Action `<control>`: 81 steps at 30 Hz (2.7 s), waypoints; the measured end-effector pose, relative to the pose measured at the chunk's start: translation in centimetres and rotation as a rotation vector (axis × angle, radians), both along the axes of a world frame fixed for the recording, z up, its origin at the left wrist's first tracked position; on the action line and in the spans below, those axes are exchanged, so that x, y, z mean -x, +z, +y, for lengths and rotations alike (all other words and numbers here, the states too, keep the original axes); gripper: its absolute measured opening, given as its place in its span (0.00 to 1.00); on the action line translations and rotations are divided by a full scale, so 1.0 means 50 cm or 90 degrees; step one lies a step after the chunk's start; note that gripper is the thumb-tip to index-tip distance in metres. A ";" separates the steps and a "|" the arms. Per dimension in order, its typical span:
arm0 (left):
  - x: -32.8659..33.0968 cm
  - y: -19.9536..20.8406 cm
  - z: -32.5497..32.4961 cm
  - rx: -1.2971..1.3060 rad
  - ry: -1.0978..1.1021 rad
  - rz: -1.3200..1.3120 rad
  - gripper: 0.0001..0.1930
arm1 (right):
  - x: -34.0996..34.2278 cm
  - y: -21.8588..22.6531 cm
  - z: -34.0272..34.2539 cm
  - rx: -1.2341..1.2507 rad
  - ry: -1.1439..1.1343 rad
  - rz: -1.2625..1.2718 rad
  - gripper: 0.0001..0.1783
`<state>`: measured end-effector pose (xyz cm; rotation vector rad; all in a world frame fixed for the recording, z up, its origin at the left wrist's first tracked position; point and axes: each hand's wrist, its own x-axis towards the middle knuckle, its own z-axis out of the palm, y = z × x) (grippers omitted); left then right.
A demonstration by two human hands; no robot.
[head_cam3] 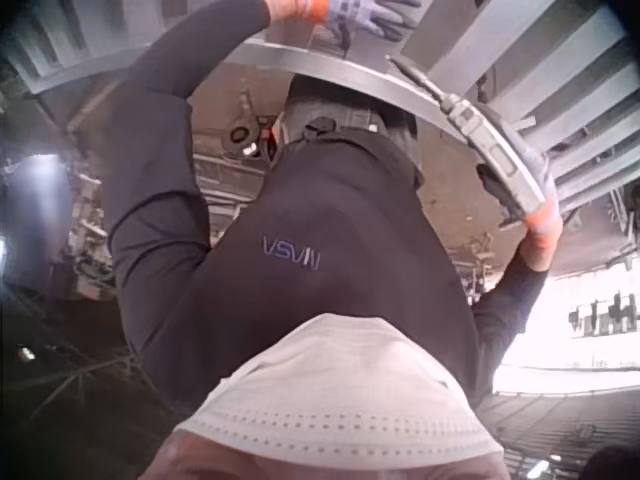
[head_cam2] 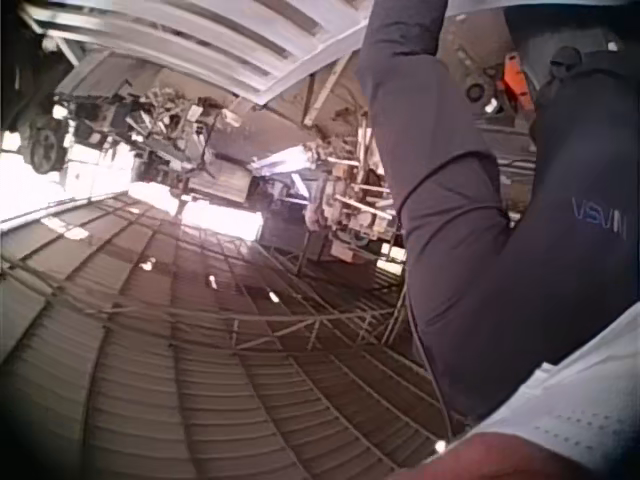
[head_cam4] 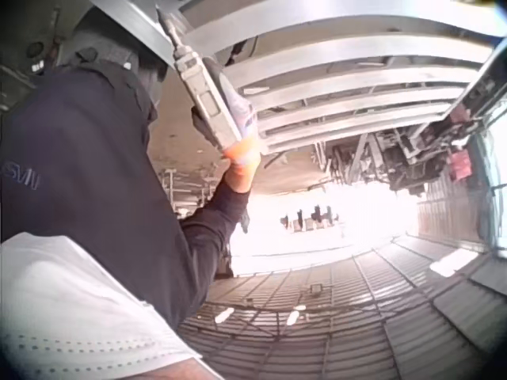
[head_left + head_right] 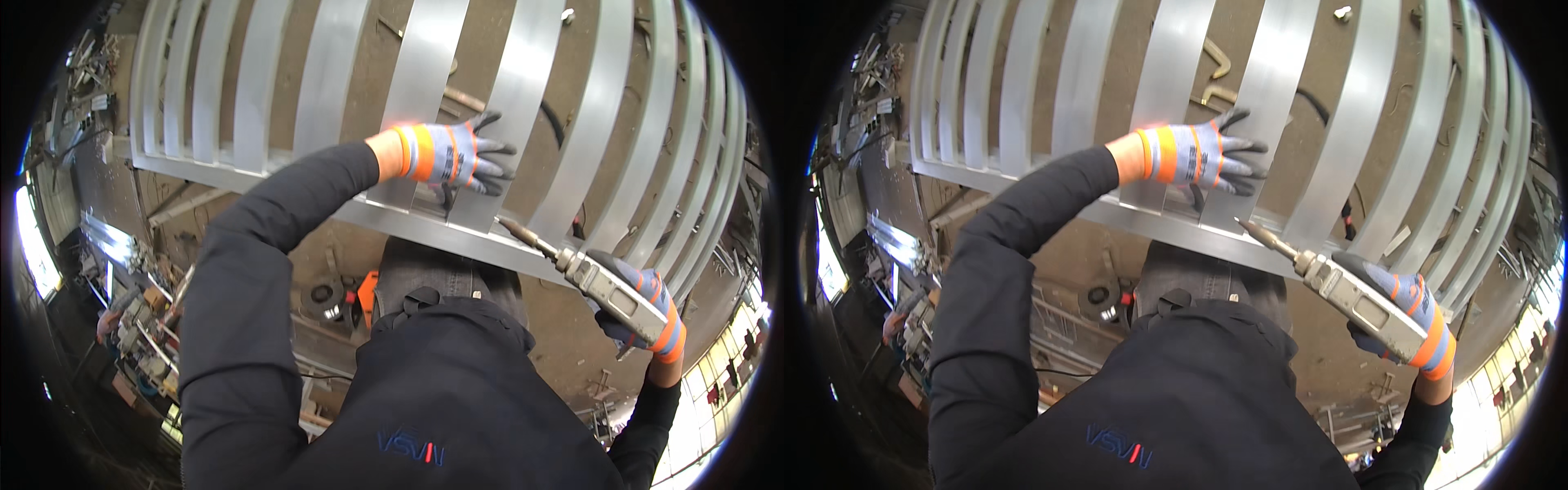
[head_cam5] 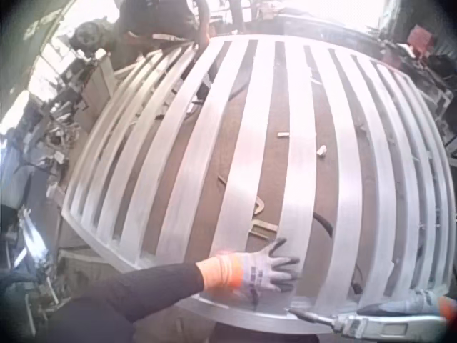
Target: The person welds a metal frame using a handheld welding torch, moving along seams to join metal pieces. The person repositions the frame multiple times to access different sections and continues welding until the end of the clip.
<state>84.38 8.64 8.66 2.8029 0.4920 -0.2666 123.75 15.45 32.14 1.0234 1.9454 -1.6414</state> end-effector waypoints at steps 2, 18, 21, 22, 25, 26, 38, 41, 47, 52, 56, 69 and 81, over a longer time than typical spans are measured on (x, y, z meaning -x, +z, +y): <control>0.014 -0.009 -0.010 0.020 0.024 -0.086 0.41 | 0.022 -0.041 0.007 0.028 0.031 0.068 0.43; 0.018 -0.075 -0.036 -0.045 0.079 -0.137 0.41 | 0.059 -0.195 -0.008 0.097 0.074 0.010 0.46; 0.020 -0.070 -0.038 -0.033 0.087 -0.142 0.37 | 0.055 -0.193 -0.011 0.088 0.071 0.000 0.46; 0.019 -0.067 -0.037 -0.025 0.092 -0.144 0.36 | 0.053 -0.191 -0.012 0.086 0.071 -0.003 0.46; 0.014 -0.061 -0.036 -0.006 0.101 -0.188 0.30 | 0.048 -0.176 -0.014 0.071 0.086 -0.009 0.45; 0.012 -0.060 -0.034 -0.030 0.102 -0.217 0.28 | 0.046 -0.169 -0.014 0.052 0.093 -0.005 0.45; -0.018 0.026 0.000 -0.100 0.086 -0.285 0.22 | 0.011 -0.070 -0.001 -0.018 0.082 0.068 0.42; -0.022 0.039 0.007 -0.076 0.068 -0.175 0.27 | 0.007 -0.057 0.002 -0.014 0.077 0.058 0.42; -0.023 0.026 -0.003 -0.048 0.057 -0.217 0.29 | 0.000 -0.048 0.002 -0.006 0.058 0.022 0.41; -0.047 -0.022 0.008 -0.042 -0.021 -0.260 0.35 | -0.025 -0.058 -0.005 0.015 0.012 -0.008 0.40; -0.042 -0.027 0.021 -0.061 -0.058 -0.206 0.36 | -0.040 -0.071 -0.014 0.034 -0.041 -0.028 0.40; -0.008 -0.040 0.007 0.102 0.006 -0.328 0.19 | -0.119 -0.093 -0.108 0.053 -0.344 -0.082 0.38; 0.150 -0.052 -0.068 0.101 -0.008 -0.202 0.31 | 0.097 -0.308 -0.187 -0.664 -0.459 -0.059 0.43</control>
